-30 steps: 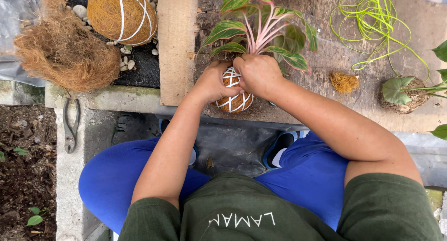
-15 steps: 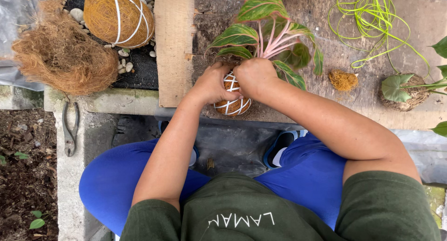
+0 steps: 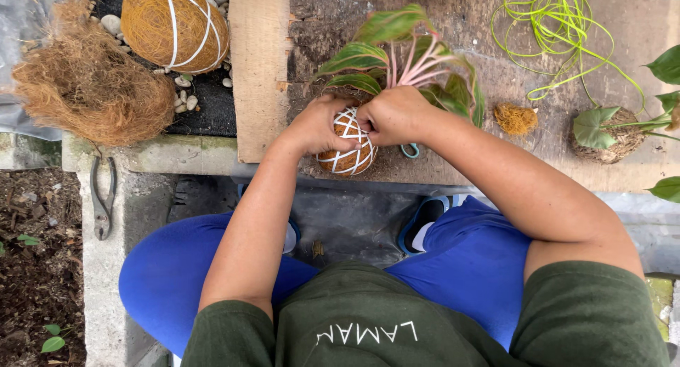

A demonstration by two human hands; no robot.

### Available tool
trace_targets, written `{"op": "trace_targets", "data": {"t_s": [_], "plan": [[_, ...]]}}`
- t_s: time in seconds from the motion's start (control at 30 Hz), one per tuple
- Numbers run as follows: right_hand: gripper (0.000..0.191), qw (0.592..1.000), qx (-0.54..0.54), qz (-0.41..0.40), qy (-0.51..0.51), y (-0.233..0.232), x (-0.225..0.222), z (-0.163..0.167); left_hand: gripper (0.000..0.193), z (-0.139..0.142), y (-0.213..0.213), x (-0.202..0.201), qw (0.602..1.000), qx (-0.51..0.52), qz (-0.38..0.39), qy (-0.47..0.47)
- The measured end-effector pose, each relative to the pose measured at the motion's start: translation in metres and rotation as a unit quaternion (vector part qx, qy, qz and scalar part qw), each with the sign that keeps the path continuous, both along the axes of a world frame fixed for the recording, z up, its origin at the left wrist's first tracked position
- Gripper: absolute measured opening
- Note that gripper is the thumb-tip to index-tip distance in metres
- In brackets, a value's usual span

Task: The person removes white string from a plant potted in a coconut fiber ball using scissors, then trims the protruding coconut fiber strands around the ball. The person holds the plant with one hand and uses scissors with the other to cut the string and fiber.

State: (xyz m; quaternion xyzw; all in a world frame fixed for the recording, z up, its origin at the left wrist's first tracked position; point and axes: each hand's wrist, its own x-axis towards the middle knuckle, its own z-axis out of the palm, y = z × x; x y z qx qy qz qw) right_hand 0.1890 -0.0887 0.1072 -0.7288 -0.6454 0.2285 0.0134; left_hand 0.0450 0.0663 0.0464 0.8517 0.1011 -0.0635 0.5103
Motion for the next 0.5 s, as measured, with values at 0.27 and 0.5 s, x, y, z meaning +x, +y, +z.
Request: {"op": "trace_targets", "data": {"t_s": [0.27, 0.5], "plan": [[0.017, 0.999, 0.032, -0.007, -0.001, -0.002, -0.001, -0.001, 0.089, -0.005, 0.002, -0.001, 1.0, 0.016, 0.001, 0.01], [0.017, 0.994, 0.062, -0.09, 0.03, 0.0, 0.005, -0.012, 0.087, 0.014, -0.004, 0.002, 0.992, 0.083, 0.075, 0.057]]}}
